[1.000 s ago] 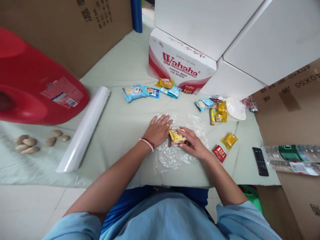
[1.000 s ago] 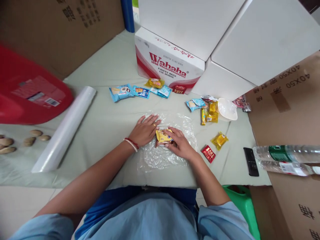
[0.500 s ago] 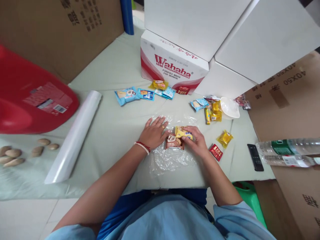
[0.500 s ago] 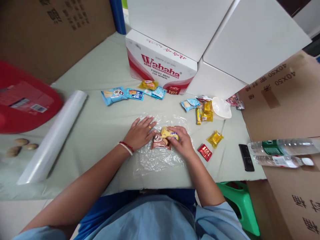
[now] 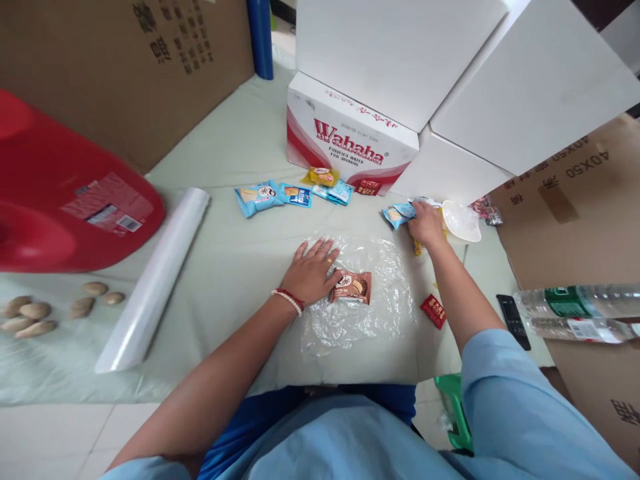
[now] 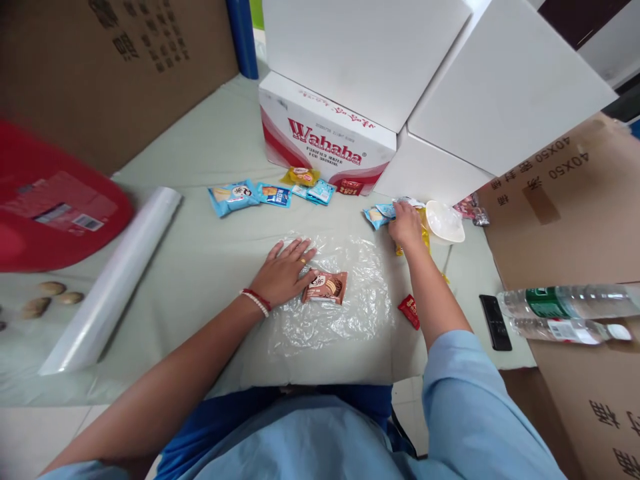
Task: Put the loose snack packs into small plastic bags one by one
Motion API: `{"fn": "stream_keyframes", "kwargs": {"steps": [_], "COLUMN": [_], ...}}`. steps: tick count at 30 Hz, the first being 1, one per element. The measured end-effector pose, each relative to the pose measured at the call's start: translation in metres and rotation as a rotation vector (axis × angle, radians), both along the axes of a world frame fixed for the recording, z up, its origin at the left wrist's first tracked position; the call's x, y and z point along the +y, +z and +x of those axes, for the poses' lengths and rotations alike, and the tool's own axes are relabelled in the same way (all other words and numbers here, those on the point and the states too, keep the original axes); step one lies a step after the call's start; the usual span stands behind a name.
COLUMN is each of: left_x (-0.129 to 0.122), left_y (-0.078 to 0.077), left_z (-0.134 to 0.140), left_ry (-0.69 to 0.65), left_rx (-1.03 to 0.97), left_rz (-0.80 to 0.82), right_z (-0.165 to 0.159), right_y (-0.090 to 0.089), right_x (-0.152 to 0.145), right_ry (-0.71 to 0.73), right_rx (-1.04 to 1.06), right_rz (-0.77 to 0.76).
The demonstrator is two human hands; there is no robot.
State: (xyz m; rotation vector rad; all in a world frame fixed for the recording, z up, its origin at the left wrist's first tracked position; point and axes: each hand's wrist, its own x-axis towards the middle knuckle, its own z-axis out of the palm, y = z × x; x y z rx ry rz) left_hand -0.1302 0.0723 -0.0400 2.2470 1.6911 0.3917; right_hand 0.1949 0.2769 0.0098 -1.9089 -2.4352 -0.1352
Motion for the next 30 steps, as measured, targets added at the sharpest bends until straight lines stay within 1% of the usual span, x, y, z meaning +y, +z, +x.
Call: {"fn": "stream_keyframes", "kwargs": {"steps": [3, 7, 9, 11, 13, 14, 17, 19, 21, 22, 23, 24, 25, 26, 27, 28, 30], "left_x": [0.000, 0.000, 0.000, 0.000, 0.000, 0.000, -0.001, -0.001, -0.002, -0.001, -0.001, -0.001, -0.001, 0.000, 0.000, 0.000, 0.000], "left_y": [0.000, 0.000, 0.001, 0.001, 0.001, 0.001, 0.001, 0.001, 0.002, 0.003, 0.003, 0.003, 0.003, 0.003, 0.003, 0.002, 0.001], "left_z": [0.000, 0.000, 0.001, 0.001, 0.001, 0.001, 0.000, 0.000, 0.000, 0.000, 0.000, 0.000, 0.000, 0.000, 0.000, 0.000, 0.000], "left_ry": [0.002, -0.004, -0.007, -0.007, -0.006, -0.007, -0.013, -0.015, -0.013, -0.012, -0.011, -0.009, -0.009, -0.008, -0.009, -0.010, -0.012], "left_rx": [0.002, 0.012, 0.017, 0.022, 0.029, 0.033, 0.025, 0.007, -0.009, -0.016, -0.024, -0.033, -0.042, -0.053, -0.064, -0.073, -0.087], "left_rz": [-0.002, -0.003, -0.006, -0.011, -0.010, -0.007, 0.008, 0.011, 0.005, 0.000, -0.005, -0.010, -0.013, -0.013, -0.011, -0.009, -0.002], "right_z": [-0.020, -0.042, -0.060, -0.084, -0.110, -0.122, -0.144, -0.145, -0.137, -0.130, -0.123, -0.115, -0.106, -0.099, -0.092, -0.087, -0.082], "right_y": [0.001, 0.013, 0.020, 0.022, 0.018, 0.013, -0.005, -0.015, -0.017, -0.013, -0.008, 0.000, 0.009, 0.018, 0.026, 0.032, 0.034], "right_x": [0.017, 0.038, 0.047, 0.052, 0.052, 0.052, 0.047, 0.042, 0.031, 0.022, 0.010, -0.005, -0.023, -0.044, -0.066, -0.088, -0.128], "right_ry": [-0.036, -0.081, -0.049, 0.028, 0.090, 0.094, 0.004, -0.066, -0.077, -0.048, -0.006, 0.042, 0.085, 0.104, 0.111, 0.117, 0.133], "right_rx": [-0.078, -0.153, -0.121, -0.020, 0.088, 0.113, 0.154, 0.243, 0.435, 0.571, 0.724, 0.886, 1.021, 1.098, 1.118, 1.111, 1.072], "right_rz": [-0.146, -0.249, -0.207, -0.106, -0.025, -0.011, -0.030, -0.039, -0.025, -0.038, -0.089, -0.179, -0.328, -0.484, -0.616, -0.717, -0.829]}}
